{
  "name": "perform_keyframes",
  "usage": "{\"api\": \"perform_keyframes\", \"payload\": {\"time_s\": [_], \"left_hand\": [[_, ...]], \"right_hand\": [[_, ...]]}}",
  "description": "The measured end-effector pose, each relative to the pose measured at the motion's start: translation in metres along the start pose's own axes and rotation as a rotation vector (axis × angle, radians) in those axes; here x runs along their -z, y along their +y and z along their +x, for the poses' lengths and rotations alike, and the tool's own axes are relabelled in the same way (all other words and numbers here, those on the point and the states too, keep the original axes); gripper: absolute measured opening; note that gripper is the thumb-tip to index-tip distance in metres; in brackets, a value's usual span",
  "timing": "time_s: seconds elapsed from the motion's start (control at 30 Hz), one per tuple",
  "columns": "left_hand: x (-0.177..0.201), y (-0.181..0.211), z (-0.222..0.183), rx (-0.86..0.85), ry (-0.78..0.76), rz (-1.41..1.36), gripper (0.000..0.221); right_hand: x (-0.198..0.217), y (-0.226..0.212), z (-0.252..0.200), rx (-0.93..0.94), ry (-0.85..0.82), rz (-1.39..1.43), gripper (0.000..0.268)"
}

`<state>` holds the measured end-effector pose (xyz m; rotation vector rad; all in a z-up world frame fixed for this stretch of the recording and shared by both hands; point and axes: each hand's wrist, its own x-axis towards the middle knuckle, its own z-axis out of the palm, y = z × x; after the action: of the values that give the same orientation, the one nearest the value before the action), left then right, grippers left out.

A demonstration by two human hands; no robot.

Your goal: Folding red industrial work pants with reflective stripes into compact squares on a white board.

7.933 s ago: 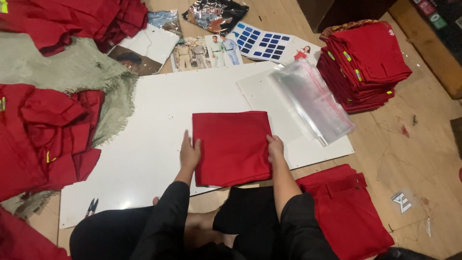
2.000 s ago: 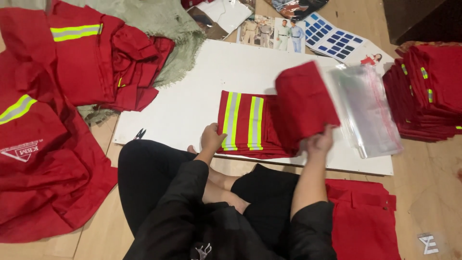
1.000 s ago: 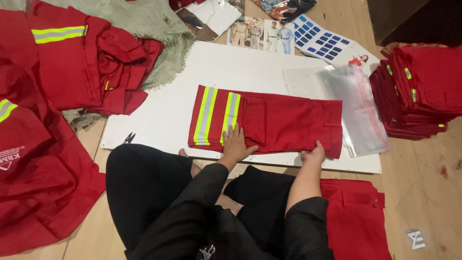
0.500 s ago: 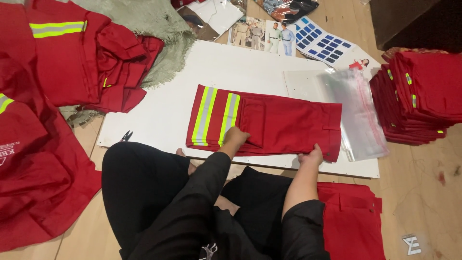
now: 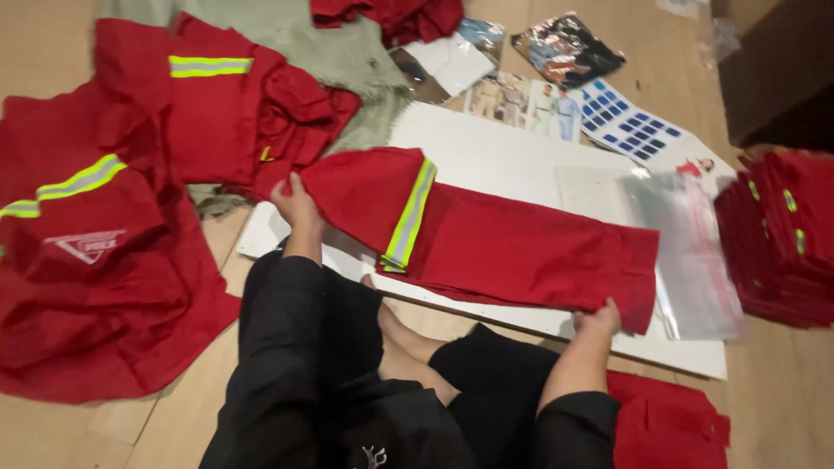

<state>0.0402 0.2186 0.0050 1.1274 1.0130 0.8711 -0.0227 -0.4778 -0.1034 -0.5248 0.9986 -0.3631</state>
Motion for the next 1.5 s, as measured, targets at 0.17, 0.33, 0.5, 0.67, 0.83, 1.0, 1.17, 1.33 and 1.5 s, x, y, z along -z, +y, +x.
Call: {"api": "perform_keyframes", "payload": {"time_s": [0.17, 0.33, 0.5, 0.67, 0.83, 1.0, 1.17, 1.33, 1.5], "left_hand": [[0.013, -0.076, 0.020, 0.463, -0.190, 0.046, 0.076], [0.033, -0.002, -0.042, 0.625, -0.414, 0.086, 0.049], [0.034, 0.000, -0.037, 0.579, -0.532, 0.159, 0.036], [0.034, 0.012, -0.049, 0.610, -0.651, 0.125, 0.049], [0.028, -0.006, -0.052, 0.640, -0.628, 0.363, 0.046], [0.035, 0.025, -0.074, 0.681, -0.990, 0.697, 0.063], [0.006, -0.024, -0.043, 0.587, -0.737, 0.218, 0.044], [0.010, -0.001, 0.027, 0.422, -0.471, -0.483, 0.028], [0.039, 0.064, 0.056, 0.490, -0.233, -0.889, 0.023]], "right_hand": [[0.017, 0.009, 0.073, -0.089, 0.069, -0.124, 0.060], [0.006, 0.007, 0.021, -0.174, 0.037, -0.394, 0.066], [-0.014, 0.007, -0.044, -0.183, 0.167, -0.226, 0.045], [-0.026, 0.014, -0.076, -0.121, 0.260, -0.279, 0.042], [-0.034, 0.015, -0.102, -0.098, 0.202, -0.345, 0.030], [-0.046, 0.014, -0.139, 0.018, 0.257, -0.248, 0.020], [-0.065, 0.001, -0.184, 0.023, 0.230, -0.150, 0.029], [-0.063, -0.044, -0.156, 0.079, -0.052, 0.185, 0.030], [-0.067, -0.094, -0.133, 0.273, -0.218, 0.549, 0.015]]}}
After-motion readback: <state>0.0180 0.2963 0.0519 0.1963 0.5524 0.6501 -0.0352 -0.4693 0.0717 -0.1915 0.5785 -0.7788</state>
